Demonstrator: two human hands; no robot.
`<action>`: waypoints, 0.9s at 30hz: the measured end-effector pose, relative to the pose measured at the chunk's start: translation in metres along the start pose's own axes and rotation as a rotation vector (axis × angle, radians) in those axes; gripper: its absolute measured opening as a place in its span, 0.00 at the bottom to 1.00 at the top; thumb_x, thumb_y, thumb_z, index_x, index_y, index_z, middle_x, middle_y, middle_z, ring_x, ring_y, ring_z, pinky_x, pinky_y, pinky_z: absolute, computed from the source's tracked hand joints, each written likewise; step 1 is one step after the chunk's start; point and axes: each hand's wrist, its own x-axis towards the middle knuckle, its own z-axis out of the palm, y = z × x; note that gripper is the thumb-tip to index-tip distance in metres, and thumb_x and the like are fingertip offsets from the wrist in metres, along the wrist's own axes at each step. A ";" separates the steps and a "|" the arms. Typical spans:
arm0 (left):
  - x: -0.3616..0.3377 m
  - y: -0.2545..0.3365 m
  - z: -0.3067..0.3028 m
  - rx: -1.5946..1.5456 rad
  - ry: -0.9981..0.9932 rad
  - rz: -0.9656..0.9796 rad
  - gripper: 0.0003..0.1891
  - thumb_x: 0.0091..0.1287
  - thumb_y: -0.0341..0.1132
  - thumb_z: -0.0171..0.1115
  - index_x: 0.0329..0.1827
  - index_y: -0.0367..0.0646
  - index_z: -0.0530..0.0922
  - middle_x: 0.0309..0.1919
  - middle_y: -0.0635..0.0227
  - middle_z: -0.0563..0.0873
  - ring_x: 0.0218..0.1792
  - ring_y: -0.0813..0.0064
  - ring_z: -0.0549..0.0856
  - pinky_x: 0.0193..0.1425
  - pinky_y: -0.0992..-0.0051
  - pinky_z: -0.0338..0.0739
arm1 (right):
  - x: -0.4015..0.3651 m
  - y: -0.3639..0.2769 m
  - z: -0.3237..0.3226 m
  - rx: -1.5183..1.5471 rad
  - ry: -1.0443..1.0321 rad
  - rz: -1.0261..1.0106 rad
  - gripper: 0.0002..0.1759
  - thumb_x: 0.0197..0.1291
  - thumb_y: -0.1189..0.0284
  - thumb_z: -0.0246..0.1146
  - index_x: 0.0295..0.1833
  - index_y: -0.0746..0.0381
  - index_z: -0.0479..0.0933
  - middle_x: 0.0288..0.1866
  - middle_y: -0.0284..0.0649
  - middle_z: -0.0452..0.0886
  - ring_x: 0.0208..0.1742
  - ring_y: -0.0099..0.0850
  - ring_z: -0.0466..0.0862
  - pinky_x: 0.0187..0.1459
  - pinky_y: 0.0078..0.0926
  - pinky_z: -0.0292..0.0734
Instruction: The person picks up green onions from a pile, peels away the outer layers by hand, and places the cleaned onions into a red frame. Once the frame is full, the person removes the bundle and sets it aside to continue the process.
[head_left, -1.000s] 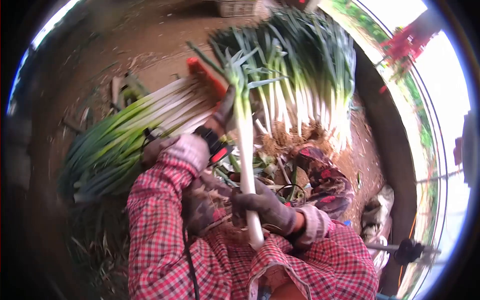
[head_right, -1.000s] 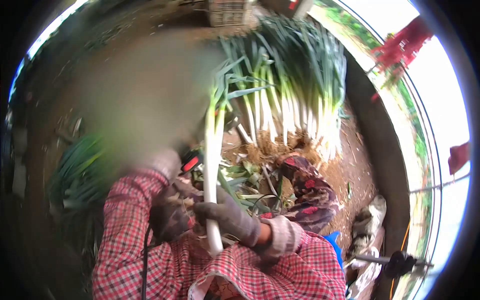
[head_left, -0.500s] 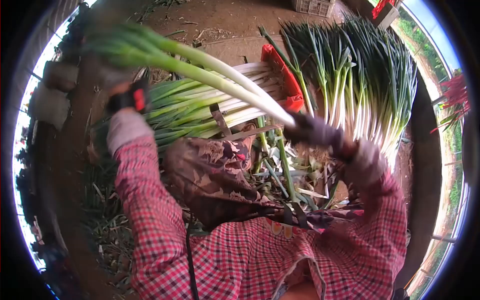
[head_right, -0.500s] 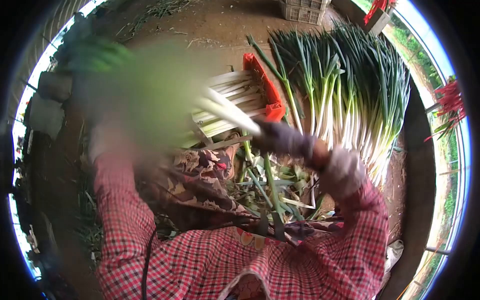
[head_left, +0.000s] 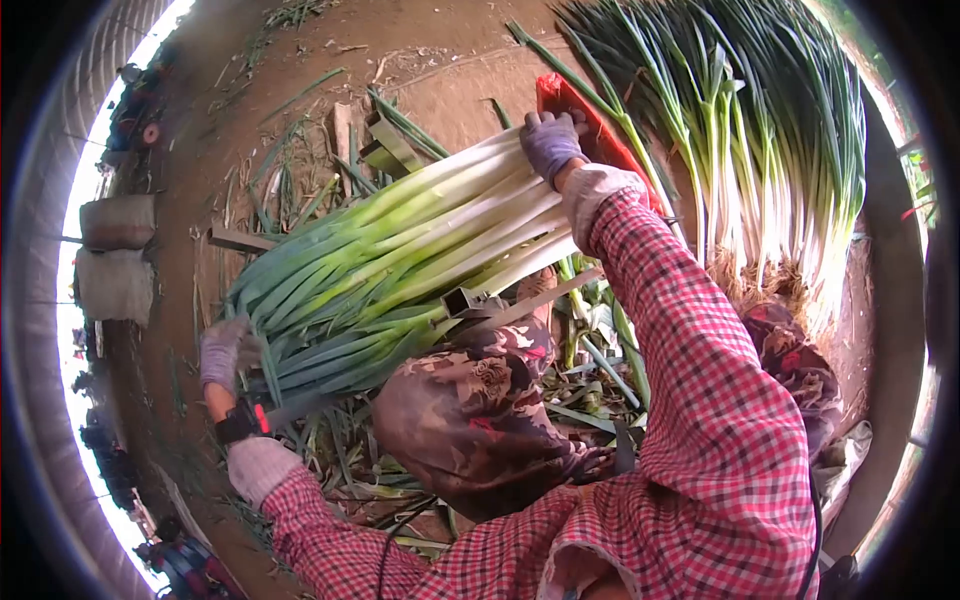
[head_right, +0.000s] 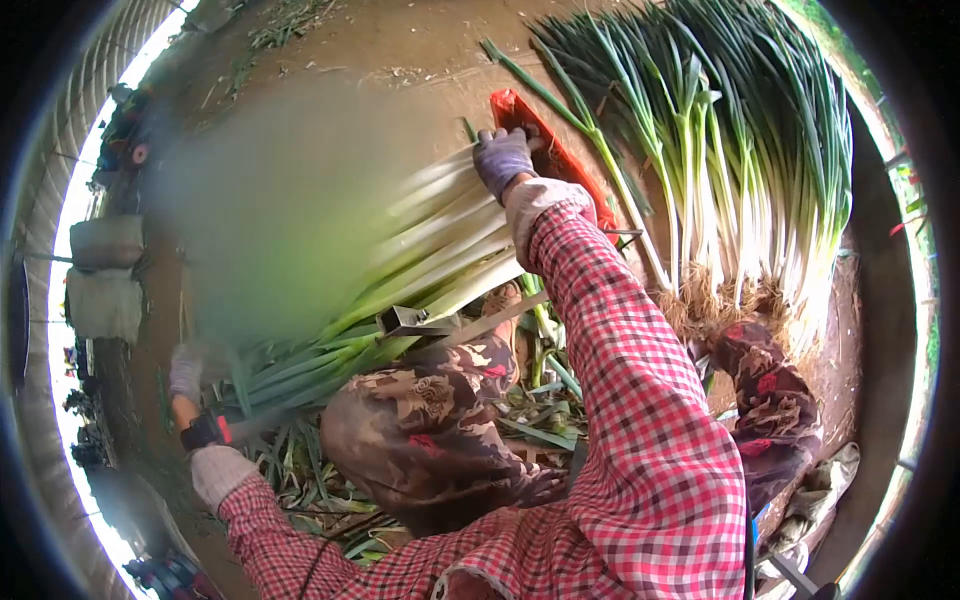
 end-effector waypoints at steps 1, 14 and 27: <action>-0.001 0.027 -0.001 0.059 0.053 0.125 0.21 0.62 0.42 0.61 0.56 0.44 0.72 0.43 0.62 0.80 0.44 0.67 0.79 0.50 0.67 0.73 | 0.004 0.006 0.009 -0.120 -0.012 -0.155 0.13 0.59 0.71 0.53 0.47 0.58 0.79 0.50 0.40 0.78 0.55 0.38 0.78 0.52 0.52 0.69; 0.038 0.104 0.180 0.468 0.017 0.771 0.33 0.60 0.48 0.60 0.71 0.63 0.61 0.63 0.64 0.70 0.63 0.61 0.69 0.68 0.50 0.55 | -0.002 -0.005 0.009 0.025 -0.021 -0.011 0.17 0.60 0.69 0.52 0.54 0.55 0.76 0.61 0.39 0.71 0.62 0.39 0.72 0.62 0.61 0.59; 0.030 0.116 0.177 0.234 0.019 0.879 0.26 0.50 0.35 0.69 0.56 0.53 0.77 0.53 0.66 0.77 0.53 0.60 0.75 0.60 0.61 0.68 | -0.039 -0.027 0.026 0.042 -0.095 -0.326 0.30 0.64 0.50 0.51 0.71 0.41 0.60 0.75 0.41 0.54 0.77 0.44 0.50 0.71 0.56 0.46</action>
